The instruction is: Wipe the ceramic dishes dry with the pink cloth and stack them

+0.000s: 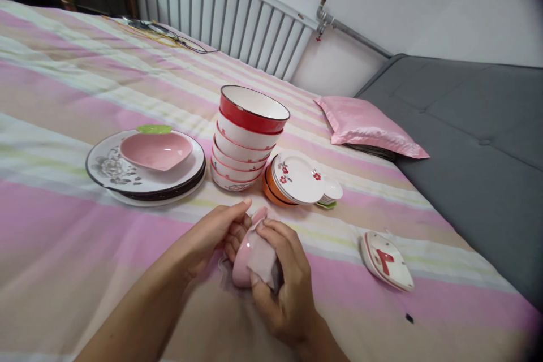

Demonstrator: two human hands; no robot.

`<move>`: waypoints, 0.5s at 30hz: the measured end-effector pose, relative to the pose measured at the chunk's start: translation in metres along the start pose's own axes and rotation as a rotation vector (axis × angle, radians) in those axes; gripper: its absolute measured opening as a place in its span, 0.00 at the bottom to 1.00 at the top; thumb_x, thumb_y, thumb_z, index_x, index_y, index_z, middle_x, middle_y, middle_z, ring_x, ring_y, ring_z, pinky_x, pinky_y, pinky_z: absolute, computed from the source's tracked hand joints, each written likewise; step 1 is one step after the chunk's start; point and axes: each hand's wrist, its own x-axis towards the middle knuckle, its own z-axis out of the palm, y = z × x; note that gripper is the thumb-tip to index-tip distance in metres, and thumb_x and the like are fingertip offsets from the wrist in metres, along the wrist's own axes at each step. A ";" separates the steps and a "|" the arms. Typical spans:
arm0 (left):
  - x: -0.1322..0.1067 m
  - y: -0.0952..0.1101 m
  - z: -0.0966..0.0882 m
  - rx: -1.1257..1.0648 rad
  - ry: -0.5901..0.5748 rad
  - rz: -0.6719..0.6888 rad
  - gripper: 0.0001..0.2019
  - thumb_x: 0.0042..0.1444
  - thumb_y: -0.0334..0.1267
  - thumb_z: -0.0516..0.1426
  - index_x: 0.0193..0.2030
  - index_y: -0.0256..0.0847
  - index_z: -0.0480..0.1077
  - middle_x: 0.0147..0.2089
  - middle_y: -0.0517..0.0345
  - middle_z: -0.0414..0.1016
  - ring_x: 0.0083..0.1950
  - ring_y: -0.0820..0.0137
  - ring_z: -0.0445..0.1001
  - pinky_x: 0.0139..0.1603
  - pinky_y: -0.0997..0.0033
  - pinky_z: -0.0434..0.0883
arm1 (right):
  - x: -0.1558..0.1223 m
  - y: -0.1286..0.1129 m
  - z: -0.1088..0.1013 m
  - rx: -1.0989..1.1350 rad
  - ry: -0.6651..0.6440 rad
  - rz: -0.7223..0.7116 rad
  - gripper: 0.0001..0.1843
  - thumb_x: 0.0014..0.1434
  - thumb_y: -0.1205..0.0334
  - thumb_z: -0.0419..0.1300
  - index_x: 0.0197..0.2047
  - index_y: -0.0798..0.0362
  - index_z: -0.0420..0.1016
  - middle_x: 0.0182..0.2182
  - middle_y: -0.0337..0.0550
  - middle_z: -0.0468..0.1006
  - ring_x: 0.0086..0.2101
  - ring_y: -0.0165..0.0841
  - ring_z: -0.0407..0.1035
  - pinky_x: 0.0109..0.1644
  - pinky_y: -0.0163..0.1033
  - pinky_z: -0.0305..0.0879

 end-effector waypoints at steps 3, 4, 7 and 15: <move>0.000 -0.003 0.000 -0.016 -0.033 -0.004 0.23 0.44 0.60 0.58 0.23 0.40 0.61 0.15 0.67 0.56 0.16 0.78 0.53 0.18 0.77 0.51 | 0.000 0.000 0.000 -0.015 -0.026 -0.093 0.29 0.49 0.63 0.53 0.56 0.55 0.62 0.53 0.53 0.65 0.55 0.45 0.61 0.59 0.55 0.57; 0.001 -0.004 0.000 -0.026 -0.048 -0.004 0.23 0.45 0.59 0.58 0.24 0.40 0.62 0.16 0.67 0.57 0.16 0.78 0.54 0.17 0.77 0.52 | 0.000 0.000 0.000 -0.020 -0.040 -0.124 0.29 0.49 0.62 0.53 0.56 0.55 0.62 0.53 0.52 0.66 0.55 0.45 0.61 0.60 0.56 0.56; 0.002 -0.007 -0.001 -0.047 -0.067 -0.017 0.21 0.47 0.58 0.58 0.25 0.39 0.64 0.16 0.66 0.60 0.16 0.77 0.56 0.17 0.76 0.53 | 0.000 0.000 -0.001 -0.037 -0.052 -0.208 0.26 0.53 0.56 0.52 0.55 0.53 0.62 0.52 0.51 0.67 0.54 0.45 0.63 0.60 0.56 0.55; -0.003 -0.002 0.003 -0.046 -0.077 -0.007 0.19 0.46 0.54 0.58 0.26 0.38 0.67 0.16 0.66 0.61 0.18 0.75 0.59 0.19 0.75 0.54 | 0.000 -0.007 -0.005 -0.034 -0.086 -0.093 0.24 0.58 0.50 0.53 0.56 0.49 0.63 0.53 0.50 0.68 0.54 0.45 0.63 0.60 0.56 0.56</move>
